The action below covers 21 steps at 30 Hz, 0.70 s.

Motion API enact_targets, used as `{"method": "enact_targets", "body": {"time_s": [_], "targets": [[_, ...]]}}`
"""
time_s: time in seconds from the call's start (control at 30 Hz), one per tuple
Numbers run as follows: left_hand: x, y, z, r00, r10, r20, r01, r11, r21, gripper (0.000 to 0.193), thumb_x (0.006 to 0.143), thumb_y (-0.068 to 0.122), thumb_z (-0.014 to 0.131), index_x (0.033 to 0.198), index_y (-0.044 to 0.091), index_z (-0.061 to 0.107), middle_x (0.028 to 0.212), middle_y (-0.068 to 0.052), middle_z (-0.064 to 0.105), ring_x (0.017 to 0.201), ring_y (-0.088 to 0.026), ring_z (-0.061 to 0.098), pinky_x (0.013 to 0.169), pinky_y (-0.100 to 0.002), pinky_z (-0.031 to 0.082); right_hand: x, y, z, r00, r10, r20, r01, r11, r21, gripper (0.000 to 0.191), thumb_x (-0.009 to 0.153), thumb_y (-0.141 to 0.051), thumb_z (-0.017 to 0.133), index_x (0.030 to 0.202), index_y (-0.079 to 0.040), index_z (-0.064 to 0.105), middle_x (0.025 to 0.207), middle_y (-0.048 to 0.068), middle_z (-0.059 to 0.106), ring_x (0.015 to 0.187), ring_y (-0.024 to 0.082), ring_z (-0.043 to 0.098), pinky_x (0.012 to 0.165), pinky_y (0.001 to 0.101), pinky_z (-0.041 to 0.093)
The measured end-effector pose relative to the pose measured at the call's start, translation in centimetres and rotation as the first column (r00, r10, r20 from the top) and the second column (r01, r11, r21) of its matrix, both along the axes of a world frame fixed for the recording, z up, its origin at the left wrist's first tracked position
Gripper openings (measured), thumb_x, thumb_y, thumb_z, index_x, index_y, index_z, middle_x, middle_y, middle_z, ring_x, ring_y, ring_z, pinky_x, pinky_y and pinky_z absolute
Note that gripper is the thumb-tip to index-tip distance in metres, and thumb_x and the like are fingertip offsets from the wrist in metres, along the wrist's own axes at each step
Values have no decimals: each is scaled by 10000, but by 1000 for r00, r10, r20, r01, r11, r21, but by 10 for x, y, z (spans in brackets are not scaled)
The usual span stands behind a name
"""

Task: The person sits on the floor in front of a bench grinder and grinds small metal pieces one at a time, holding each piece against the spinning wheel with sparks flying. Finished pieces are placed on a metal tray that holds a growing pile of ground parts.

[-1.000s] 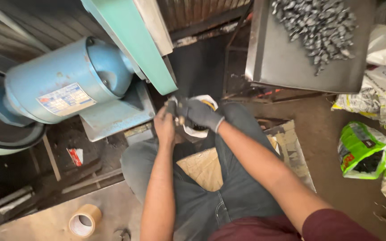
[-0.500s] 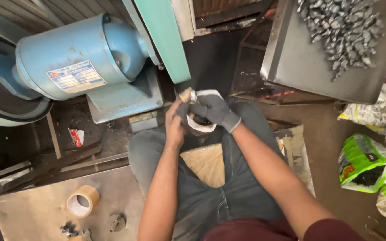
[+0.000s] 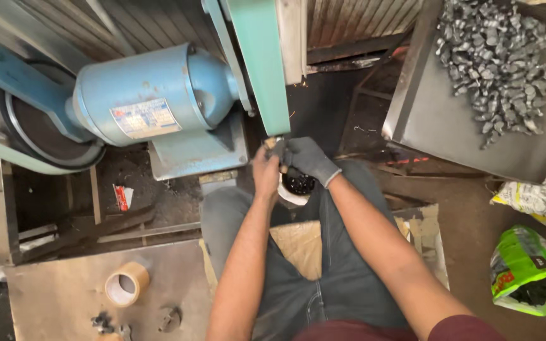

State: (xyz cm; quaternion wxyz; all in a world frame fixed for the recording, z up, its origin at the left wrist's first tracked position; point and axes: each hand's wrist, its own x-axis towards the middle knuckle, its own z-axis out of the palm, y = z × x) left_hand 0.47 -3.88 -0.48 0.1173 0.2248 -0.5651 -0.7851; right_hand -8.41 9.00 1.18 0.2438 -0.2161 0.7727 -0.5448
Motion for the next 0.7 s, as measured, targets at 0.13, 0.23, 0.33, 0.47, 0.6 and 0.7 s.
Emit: {"method": "enact_targets", "body": {"time_s": [0.13,0.23,0.33,0.47,0.6,0.7], "targets": [[20,-4,7,992,10,124,60,838,-542,354,812,7,664,1163,-13,703,953,-63,745,843,-189,736,771,-295,557,26,22,21,985,-83,-152,93,994,60,397,805,-197,823,1141,-10,726,1033,62,742,931,129,698,812,278,543],[30,-4,17,980,-110,168,143,969,-201,259,880,126,758,1085,-31,744,841,-34,724,719,-125,651,660,-278,511,36,39,42,988,-78,132,114,949,-294,422,857,-166,816,1224,-4,687,1145,30,730,1045,114,685,929,264,548],[29,-10,24,966,-160,204,200,960,-195,313,918,248,802,998,-53,769,780,-20,698,686,-89,591,616,-268,477,42,49,57,947,-57,317,189,894,-405,385,909,-136,775,1262,-3,696,1171,19,741,1059,102,683,944,258,561],[16,-13,4,917,-21,398,256,797,-547,336,953,284,778,1018,-44,811,734,-107,689,637,-144,591,608,-280,473,38,44,52,924,-185,335,303,888,-345,367,927,-159,750,1259,-9,699,1138,10,742,1010,70,670,879,243,553],[5,4,-36,991,-89,96,87,996,33,584,914,221,575,1442,-27,535,1300,-114,659,1081,-215,618,904,-359,480,18,24,28,807,-211,552,457,816,-355,255,1003,-218,676,1176,-33,706,976,6,704,805,68,633,671,225,513],[-4,10,-39,988,-135,-73,153,830,536,725,976,440,523,1547,10,402,1562,-101,488,1461,-242,435,1202,-411,308,-3,7,19,691,-177,701,565,737,-371,211,999,-226,674,1131,-63,688,912,11,686,703,82,619,568,222,491]]}}
